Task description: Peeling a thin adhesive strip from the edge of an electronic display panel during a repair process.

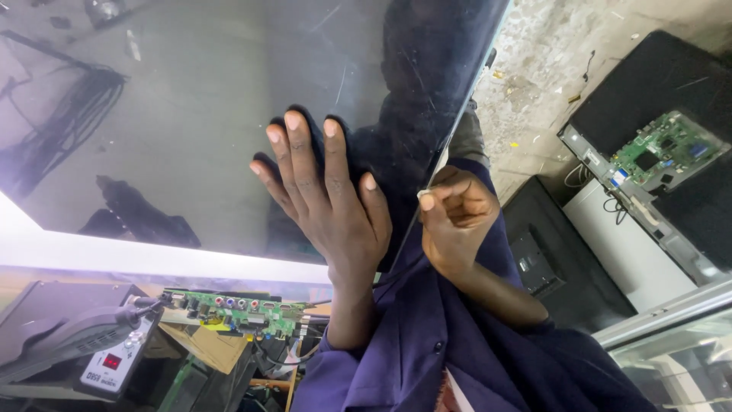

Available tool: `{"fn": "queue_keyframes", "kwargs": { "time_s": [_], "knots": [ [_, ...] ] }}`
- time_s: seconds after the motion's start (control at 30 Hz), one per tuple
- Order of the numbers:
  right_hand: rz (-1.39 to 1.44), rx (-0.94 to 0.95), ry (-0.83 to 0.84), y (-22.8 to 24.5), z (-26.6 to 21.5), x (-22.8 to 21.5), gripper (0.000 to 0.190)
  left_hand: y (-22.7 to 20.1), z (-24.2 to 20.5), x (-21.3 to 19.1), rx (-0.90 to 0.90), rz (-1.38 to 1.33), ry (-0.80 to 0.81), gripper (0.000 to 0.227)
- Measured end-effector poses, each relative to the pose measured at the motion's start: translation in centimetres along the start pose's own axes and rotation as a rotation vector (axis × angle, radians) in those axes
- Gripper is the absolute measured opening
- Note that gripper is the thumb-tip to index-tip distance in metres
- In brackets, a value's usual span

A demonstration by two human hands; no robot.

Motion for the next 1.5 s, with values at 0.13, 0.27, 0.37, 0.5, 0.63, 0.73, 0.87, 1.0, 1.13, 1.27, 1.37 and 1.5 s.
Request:
{"fn": "queue_keyframes", "kwargs": {
  "time_s": [0.13,0.27,0.37,0.5,0.63,0.73,0.87,1.0,1.13,1.27,1.37,1.5],
  "knots": [
    [0.003,0.050,-0.012,0.3,-0.6,-0.6,0.014,-0.1,0.0,-0.2,0.006,0.006,0.019,0.050],
    [0.021,0.096,-0.001,0.2,-0.6,-1.0,0.014,0.0,0.0,-0.2,0.011,0.008,0.009,0.050],
    [0.015,0.195,-0.017,-0.1,-0.5,-1.4,0.019,-0.1,0.0,-0.2,0.007,0.004,0.013,0.050],
    [0.063,0.290,0.022,-0.4,-0.5,-1.5,0.019,-0.1,0.0,-0.2,0.005,0.011,0.010,0.050],
    [0.080,0.189,0.013,0.1,-0.3,-0.7,0.013,-0.1,0.0,-0.2,0.004,0.009,0.024,0.051],
    [0.057,0.097,-0.019,0.3,0.8,0.1,0.016,0.0,0.1,-0.2,0.006,0.006,0.027,0.050],
    [0.065,0.072,-0.041,-0.2,0.4,-0.2,0.014,-0.1,0.1,-0.2,0.008,0.005,0.012,0.050],
    [0.069,0.091,0.008,0.0,1.0,0.2,0.014,0.0,0.1,-0.2,0.011,0.001,0.026,0.050],
    [0.057,0.070,-0.146,-0.2,1.3,0.1,0.018,-0.1,-0.1,-0.2,-0.004,0.005,0.026,0.051],
    [0.027,0.086,0.001,0.8,0.2,0.4,0.017,-0.1,-0.1,-0.4,0.003,-0.005,0.033,0.050],
    [0.114,0.054,-0.112,0.6,3.3,0.8,0.021,-0.1,0.0,-0.2,-0.004,-0.009,0.016,0.050],
    [0.086,0.035,-0.032,1.0,1.6,1.1,0.020,-0.3,0.3,-0.3,0.005,-0.017,0.005,0.049]
  ]
}}
Point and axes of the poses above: each hand's wrist, its own z-axis towards the middle knuckle, its own x-axis out of the palm, y = z × x, the point moved 4 cm from there along z, towards the middle knuckle, and after that the axes turned 7 degrees about z, right-handed, at the moved point
